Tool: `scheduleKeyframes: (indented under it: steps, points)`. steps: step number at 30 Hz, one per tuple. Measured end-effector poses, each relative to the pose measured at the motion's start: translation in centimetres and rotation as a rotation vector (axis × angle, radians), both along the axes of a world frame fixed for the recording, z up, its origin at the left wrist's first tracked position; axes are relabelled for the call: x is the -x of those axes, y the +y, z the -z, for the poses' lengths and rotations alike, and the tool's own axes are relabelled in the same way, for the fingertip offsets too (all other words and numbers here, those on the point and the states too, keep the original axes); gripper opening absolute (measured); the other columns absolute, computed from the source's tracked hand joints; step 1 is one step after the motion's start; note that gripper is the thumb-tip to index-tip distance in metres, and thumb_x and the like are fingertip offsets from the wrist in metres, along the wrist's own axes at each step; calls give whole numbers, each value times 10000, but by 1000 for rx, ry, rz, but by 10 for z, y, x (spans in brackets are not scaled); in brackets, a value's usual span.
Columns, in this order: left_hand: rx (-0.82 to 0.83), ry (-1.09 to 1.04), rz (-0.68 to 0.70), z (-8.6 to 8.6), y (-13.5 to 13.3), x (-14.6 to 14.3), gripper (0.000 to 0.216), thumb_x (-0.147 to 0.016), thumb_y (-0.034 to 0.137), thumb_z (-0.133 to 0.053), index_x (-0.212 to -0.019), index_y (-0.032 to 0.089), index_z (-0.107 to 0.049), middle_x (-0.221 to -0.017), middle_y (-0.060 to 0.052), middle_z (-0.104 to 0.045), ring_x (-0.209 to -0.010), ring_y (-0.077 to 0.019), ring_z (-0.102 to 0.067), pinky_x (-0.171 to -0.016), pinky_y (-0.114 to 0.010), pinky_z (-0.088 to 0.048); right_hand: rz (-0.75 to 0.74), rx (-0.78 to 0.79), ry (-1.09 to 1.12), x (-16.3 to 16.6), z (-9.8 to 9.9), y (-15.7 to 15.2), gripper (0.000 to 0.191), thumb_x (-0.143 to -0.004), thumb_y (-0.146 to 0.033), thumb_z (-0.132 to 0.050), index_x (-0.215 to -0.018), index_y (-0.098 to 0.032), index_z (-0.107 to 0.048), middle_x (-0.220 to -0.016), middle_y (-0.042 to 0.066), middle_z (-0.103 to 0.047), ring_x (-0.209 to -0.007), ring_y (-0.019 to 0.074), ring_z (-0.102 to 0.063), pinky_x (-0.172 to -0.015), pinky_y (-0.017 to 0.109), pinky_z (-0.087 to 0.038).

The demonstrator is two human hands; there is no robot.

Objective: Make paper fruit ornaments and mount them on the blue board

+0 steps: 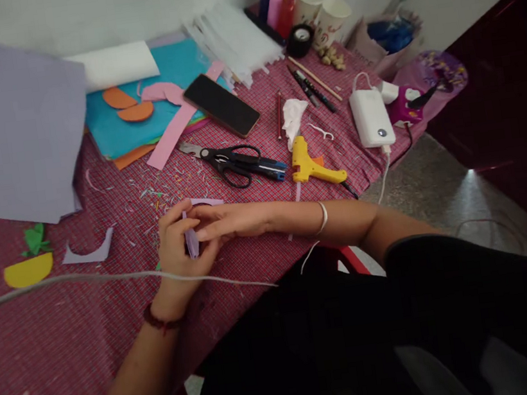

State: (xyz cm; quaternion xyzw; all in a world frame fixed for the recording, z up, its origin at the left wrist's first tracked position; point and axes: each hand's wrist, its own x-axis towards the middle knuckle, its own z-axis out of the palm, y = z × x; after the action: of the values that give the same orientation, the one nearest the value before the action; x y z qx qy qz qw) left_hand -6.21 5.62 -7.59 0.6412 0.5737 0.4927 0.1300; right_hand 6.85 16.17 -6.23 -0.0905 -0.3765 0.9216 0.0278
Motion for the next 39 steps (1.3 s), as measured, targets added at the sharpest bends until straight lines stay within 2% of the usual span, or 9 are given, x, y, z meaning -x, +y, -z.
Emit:
scheduleKeyframes:
  steps: [4, 9, 12, 16, 21, 27, 31, 37, 39]
  points:
    - [-21, 88, -10, 0, 9, -4, 416, -698, 225, -768, -1066, 241, -574, -1271, -72, -550, -1221, -305, -525, -1053, -549, -401, 25, -30, -60, 3, 3, 0, 254, -788, -186, -762, -951, -151, -571, -818, -23, -651, -730, 79, -626, -676, 173, -532]
    - [19, 155, 107, -16, 16, 3, 591, -652, 262, -784, -1189, 230, -540, -1192, -82, -569, -1164, -294, -549, -1028, -517, -436, 75, -76, -152, 6, -7, 0, 268, -733, -214, -818, -856, -129, -595, -746, -17, -657, -651, 71, -616, -593, 160, -522]
    - [40, 161, 196, -32, 10, 22, 644, -662, 269, -788, -1247, 255, -519, -1243, -76, -552, -1188, -287, -535, -1036, -505, -433, 24, -141, -136, 15, -21, -6, 295, -728, -281, -826, -853, -122, -611, -726, -12, -657, -638, 70, -621, -589, 159, -526]
    - [16, 142, 265, -46, -5, 60, 577, -679, 276, -795, -1198, 267, -543, -1267, -75, -542, -1205, -284, -519, -1056, -512, -412, -44, -159, -92, 35, -42, -17, 344, -715, -351, -832, -887, -134, -628, -736, -18, -656, -660, 69, -635, -610, 158, -527]
    - [-26, 55, 188, -49, -25, 99, 504, -683, 277, -805, -1128, 265, -568, -1265, -68, -534, -1217, -267, -519, -1065, -499, -407, -107, -159, -111, 62, -58, -25, 361, -729, -366, -822, -922, -134, -623, -764, 6, -664, -683, 83, -643, -619, 176, -532]
    - [-109, -17, 145, -46, -36, 121, 521, -685, 282, -812, -1135, 260, -551, -1255, -79, -531, -1225, -263, -518, -1063, -499, -405, -54, -216, -74, 93, -52, -31, 421, -696, -412, -836, -931, -157, -598, -753, -12, -662, -613, 81, -619, -571, 191, -507]
    - [-153, 75, 125, -47, -38, 123, 533, -684, 288, -818, -1137, 239, -541, -1257, -83, -533, -1210, -255, -521, -1052, -485, -413, 22, -299, -86, 101, -53, -40, 409, -713, -449, -811, -902, -150, -604, -696, -37, -626, -575, 70, -575, -529, 180, -452]
    - [-128, 280, 61, -48, -36, 112, 447, -689, 285, -790, -1068, 213, -565, -1169, -94, -578, -1145, -273, -537, -1001, -492, -439, 193, -546, -129, 103, -48, -51, 299, -642, -161, -839, -875, -127, -656, -751, -46, -647, -651, 56, -556, -655, 172, -463]
    - [-75, 253, 65, -52, -37, 109, 537, -657, 288, -808, -1128, 219, -558, -1231, -106, -561, -1200, -285, -512, -1033, -500, -417, 226, -575, -113, 101, -43, -47, 280, -635, -125, -810, -868, -127, -655, -755, -44, -656, -659, 72, -578, -663, 187, -476]
